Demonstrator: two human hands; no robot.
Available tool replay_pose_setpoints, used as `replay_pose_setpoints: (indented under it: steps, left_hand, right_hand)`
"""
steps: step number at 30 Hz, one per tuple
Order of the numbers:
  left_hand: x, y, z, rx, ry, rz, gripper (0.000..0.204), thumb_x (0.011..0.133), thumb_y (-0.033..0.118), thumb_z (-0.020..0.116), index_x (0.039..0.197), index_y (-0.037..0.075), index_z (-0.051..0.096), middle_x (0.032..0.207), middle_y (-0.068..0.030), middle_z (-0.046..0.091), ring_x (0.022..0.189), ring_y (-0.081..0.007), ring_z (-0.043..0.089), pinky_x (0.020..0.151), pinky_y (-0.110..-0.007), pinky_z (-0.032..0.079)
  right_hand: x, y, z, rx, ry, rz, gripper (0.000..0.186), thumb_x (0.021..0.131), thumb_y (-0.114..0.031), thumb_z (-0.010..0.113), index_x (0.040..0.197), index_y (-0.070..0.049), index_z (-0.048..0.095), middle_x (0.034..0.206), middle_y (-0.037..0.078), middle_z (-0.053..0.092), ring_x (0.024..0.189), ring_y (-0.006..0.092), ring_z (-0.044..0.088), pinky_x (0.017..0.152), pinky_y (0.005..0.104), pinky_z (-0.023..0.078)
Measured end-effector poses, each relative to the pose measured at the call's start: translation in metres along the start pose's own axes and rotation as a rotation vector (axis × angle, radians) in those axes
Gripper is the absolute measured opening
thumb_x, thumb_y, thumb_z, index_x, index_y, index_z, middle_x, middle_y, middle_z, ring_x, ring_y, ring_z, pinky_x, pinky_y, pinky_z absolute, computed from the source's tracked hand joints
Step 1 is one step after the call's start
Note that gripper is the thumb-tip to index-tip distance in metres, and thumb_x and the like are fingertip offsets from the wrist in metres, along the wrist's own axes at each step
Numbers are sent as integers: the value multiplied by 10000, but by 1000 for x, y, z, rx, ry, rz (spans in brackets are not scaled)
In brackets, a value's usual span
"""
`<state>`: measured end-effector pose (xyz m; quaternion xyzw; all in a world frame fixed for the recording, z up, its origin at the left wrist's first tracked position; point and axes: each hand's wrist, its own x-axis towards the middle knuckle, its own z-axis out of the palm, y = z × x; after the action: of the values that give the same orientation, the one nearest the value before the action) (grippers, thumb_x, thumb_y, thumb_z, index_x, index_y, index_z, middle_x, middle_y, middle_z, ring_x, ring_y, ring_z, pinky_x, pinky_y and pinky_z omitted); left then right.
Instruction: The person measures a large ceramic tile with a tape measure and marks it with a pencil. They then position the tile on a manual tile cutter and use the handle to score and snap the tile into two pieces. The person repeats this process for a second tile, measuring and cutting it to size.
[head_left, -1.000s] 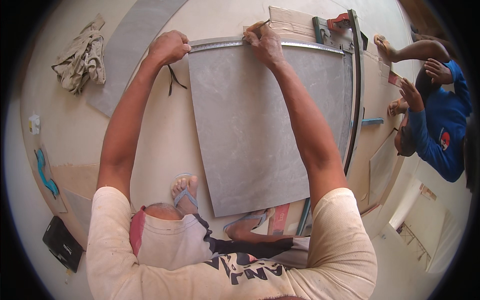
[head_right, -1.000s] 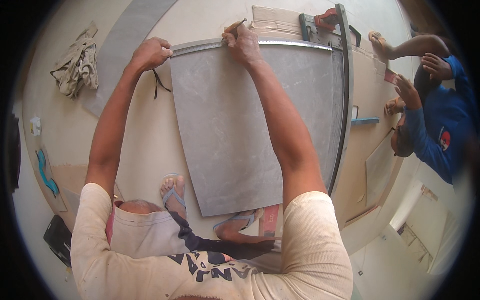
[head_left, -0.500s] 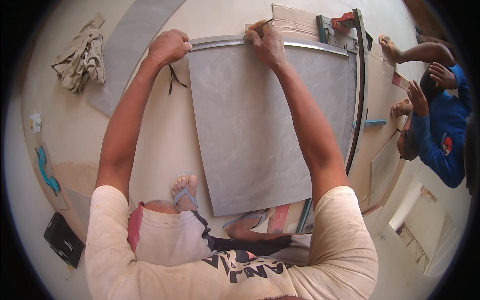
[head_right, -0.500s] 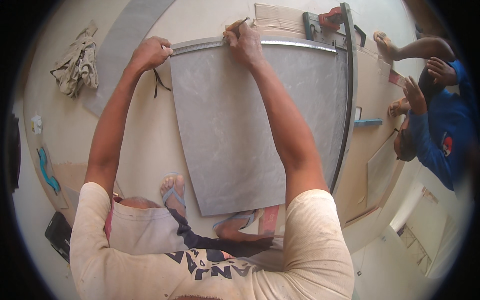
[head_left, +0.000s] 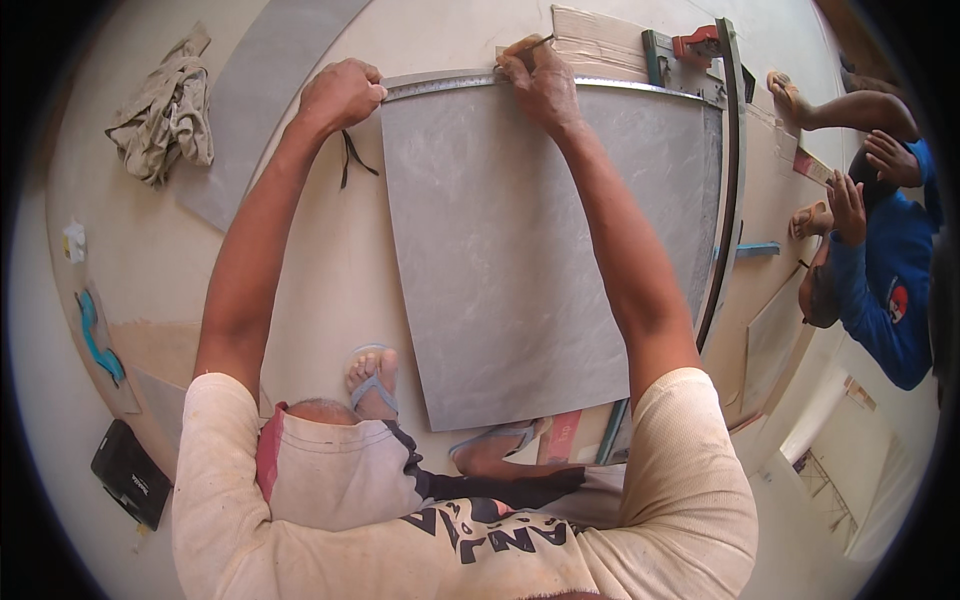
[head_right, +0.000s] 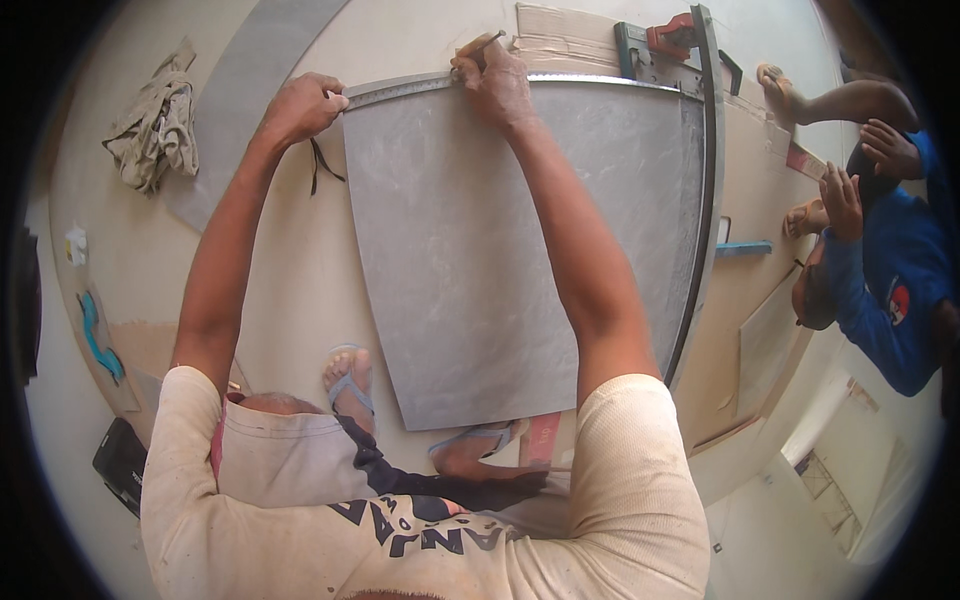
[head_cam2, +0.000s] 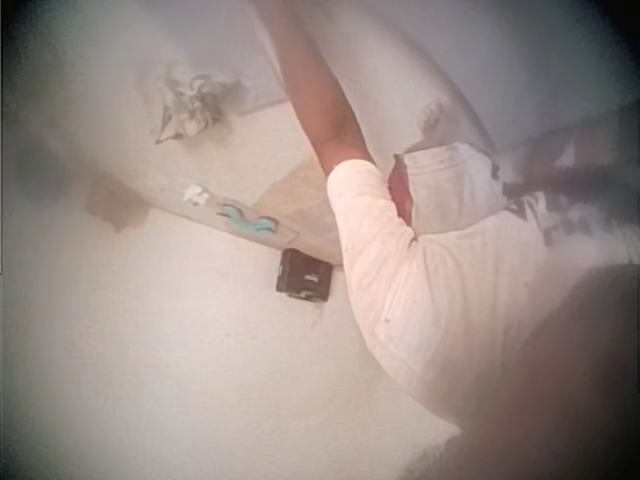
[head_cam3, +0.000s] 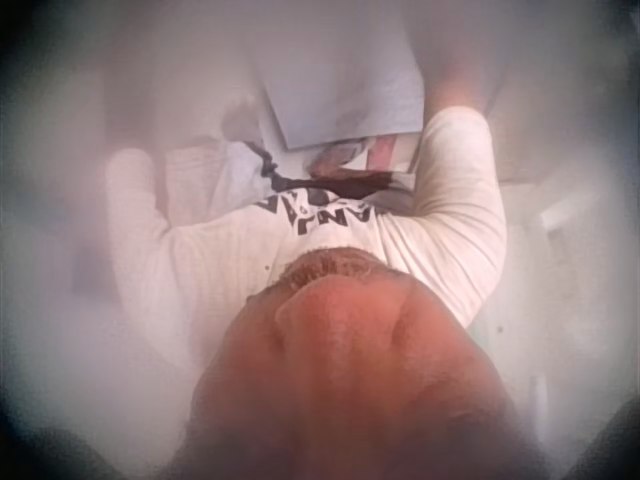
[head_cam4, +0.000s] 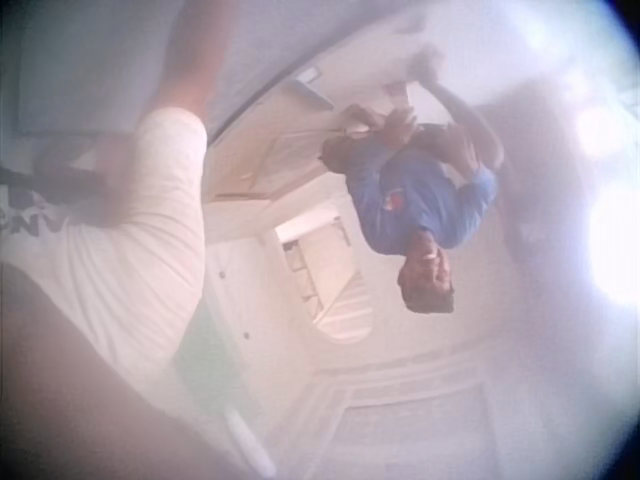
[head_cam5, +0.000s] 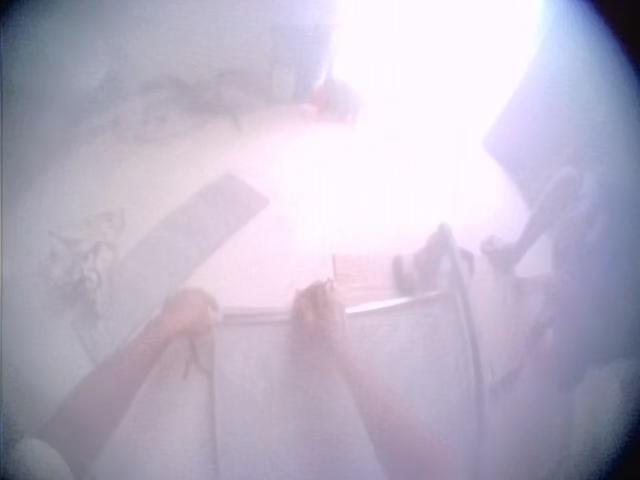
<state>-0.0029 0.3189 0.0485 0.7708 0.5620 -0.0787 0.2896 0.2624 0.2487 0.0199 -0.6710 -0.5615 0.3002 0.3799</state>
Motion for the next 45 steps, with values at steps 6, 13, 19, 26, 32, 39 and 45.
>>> replay_pose_setpoints:
  steps: [6,13,19,26,32,39,45]
  left_hand:
    - [-3,6,-8,-2,-43,-36,386,829,293,636,1125,54,701,1112,-173,690,1057,-323,643,939,-393,487]
    - [2,0,2,3,40,25,381,823,299,641,1103,50,710,1072,-160,703,1035,-323,650,929,-393,492]
    - [-4,6,-4,-15,35,-5,369,840,294,631,1107,53,709,1077,-169,700,1039,-323,649,937,-392,488]
    - [0,2,1,-2,32,-20,368,841,292,633,1116,59,707,1077,-168,699,1036,-321,649,935,-387,488]
    - [-4,8,-7,-19,-18,-26,387,838,295,631,1124,44,700,1097,-164,695,1055,-320,644,941,-394,486]
    - [-2,7,-4,17,6,2,389,836,299,625,1121,46,702,1104,-166,693,1063,-319,639,948,-400,481]
    - [-2,4,-2,14,12,2,370,846,303,624,1126,76,707,1109,-160,693,1063,-316,640,947,-400,480]
  right_hand:
    - [2,5,-7,-65,-67,-51,144,872,-113,669,977,-34,611,865,154,703,853,298,686,769,382,525]
    - [-1,-1,-3,-16,-4,-20,132,878,-123,665,968,-37,622,891,154,703,855,308,682,775,393,524]
    - [1,4,-8,-102,-34,-56,133,882,-127,662,972,-39,619,891,147,704,845,303,685,760,396,518]
    - [1,-4,-5,-31,-33,-30,161,878,-147,665,971,-24,618,877,150,704,830,300,683,771,396,518]
    - [4,1,-11,-36,-89,-35,158,871,-147,671,972,-30,641,867,161,700,848,308,680,775,395,515]
    - [-4,5,-7,-27,-33,-49,145,870,-126,669,978,-35,636,869,165,700,860,305,681,772,395,514]
    - [-1,3,-4,-76,-4,-56,139,871,-129,669,969,-38,631,856,154,700,828,296,685,752,389,519]
